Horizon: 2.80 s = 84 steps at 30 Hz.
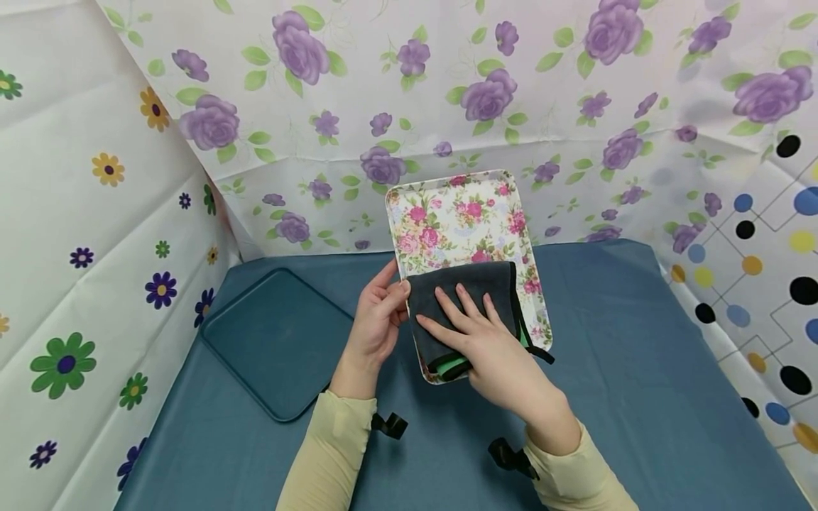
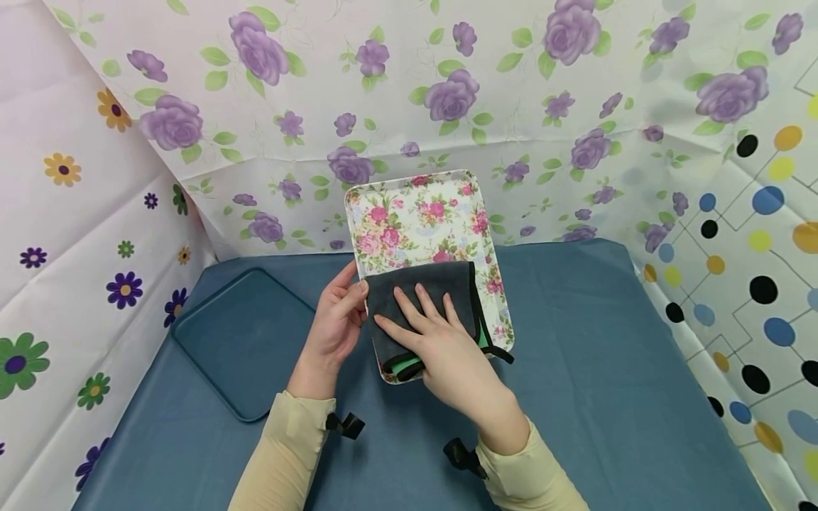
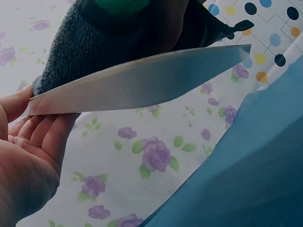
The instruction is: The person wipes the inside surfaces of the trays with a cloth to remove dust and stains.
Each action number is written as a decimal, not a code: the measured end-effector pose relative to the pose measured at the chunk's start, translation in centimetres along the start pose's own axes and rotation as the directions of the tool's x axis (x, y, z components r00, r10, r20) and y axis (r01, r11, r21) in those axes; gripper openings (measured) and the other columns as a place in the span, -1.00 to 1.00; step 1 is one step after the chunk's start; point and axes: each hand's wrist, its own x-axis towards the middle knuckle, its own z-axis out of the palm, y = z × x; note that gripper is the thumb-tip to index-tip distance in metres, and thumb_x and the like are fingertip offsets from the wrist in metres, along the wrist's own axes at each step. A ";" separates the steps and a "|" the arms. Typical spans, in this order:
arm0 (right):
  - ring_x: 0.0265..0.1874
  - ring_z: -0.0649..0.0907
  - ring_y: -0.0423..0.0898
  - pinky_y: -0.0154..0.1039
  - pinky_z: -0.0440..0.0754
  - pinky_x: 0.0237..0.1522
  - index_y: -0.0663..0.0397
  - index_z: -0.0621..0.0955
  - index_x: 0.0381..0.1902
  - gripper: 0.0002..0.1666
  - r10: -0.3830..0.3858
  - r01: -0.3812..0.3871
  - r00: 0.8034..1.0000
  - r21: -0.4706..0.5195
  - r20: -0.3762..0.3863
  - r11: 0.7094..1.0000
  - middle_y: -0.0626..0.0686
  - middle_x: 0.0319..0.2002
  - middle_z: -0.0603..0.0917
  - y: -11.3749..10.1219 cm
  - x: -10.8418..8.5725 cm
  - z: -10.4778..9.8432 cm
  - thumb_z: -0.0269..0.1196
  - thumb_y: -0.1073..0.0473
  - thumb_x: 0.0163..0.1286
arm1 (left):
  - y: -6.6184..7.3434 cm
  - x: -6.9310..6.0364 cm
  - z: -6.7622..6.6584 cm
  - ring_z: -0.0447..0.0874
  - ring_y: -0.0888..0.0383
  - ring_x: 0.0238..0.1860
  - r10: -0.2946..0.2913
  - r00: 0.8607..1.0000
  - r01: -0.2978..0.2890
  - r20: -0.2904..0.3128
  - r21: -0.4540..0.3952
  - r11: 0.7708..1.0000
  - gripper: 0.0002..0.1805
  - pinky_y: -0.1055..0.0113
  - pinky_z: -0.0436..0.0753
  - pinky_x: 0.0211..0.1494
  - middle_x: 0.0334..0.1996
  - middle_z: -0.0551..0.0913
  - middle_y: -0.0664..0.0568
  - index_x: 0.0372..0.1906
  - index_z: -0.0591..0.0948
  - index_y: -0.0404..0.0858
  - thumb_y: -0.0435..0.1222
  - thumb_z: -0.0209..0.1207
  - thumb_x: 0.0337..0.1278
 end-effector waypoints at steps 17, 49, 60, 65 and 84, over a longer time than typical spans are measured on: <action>0.72 -0.08 0.12 0.35 -0.03 0.61 -0.40 0.34 0.67 0.34 -0.013 0.013 1.000 -0.044 -0.003 0.999 0.01 0.74 -0.01 1.0 -0.8 -0.5 0.27 0.77 0.07 | -0.3 0.0 -0.2 0.86 0.17 -0.14 -0.001 1.000 0.001 0.006 0.011 1.000 -0.33 0.31 0.80 -0.11 -0.15 0.86 0.06 0.70 0.11 -0.41 -0.51 -0.03 0.63; 0.72 -0.07 0.11 0.40 0.06 0.57 -0.46 0.27 0.69 0.38 0.107 -0.104 0.992 -0.048 0.062 0.993 -0.02 0.75 -0.03 3.9 -1.6 -2.2 0.14 0.79 0.07 | 0.9 0.2 -1.8 0.83 0.21 -0.26 -0.006 1.000 0.006 -0.001 0.017 1.000 -0.37 0.37 0.77 -0.21 -0.18 0.85 0.05 0.67 0.17 -0.45 -0.53 -0.03 0.63; 0.71 -0.09 0.15 0.42 0.04 0.56 -0.44 0.24 0.71 0.37 0.110 -0.111 0.988 -0.002 0.109 0.994 0.00 0.75 -0.05 3.6 -1.1 -2.0 0.11 0.80 0.11 | 0.6 0.0 -2.0 0.81 0.21 -0.31 -0.008 0.999 0.008 -0.038 -0.001 1.000 -0.37 0.37 0.77 -0.25 -0.19 0.85 0.03 0.66 0.20 -0.43 -0.55 -0.02 0.61; 0.71 -0.07 0.16 0.41 0.05 0.56 -0.44 0.24 0.71 0.36 0.117 -0.122 0.985 0.027 0.125 0.992 -0.01 0.75 -0.05 3.2 -1.0 -1.8 0.10 0.81 0.13 | 0.4 -0.1 -2.2 0.81 0.22 -0.30 -0.015 0.999 0.014 -0.052 -0.005 1.000 -0.37 0.38 0.75 -0.28 -0.19 0.85 0.03 0.66 0.21 -0.43 -0.55 -0.02 0.60; 0.71 -0.14 0.17 0.39 0.06 0.57 -0.32 0.21 0.73 0.32 0.010 -0.010 0.996 -0.001 0.086 1.000 0.05 0.75 -0.12 1.1 -0.4 0.0 0.20 0.77 0.16 | 0.6 0.7 -1.5 0.82 0.21 -0.30 -0.011 0.999 0.010 -0.048 -0.012 1.000 -0.35 0.36 0.77 -0.26 -0.17 0.85 0.06 0.68 0.19 -0.37 -0.51 0.00 0.63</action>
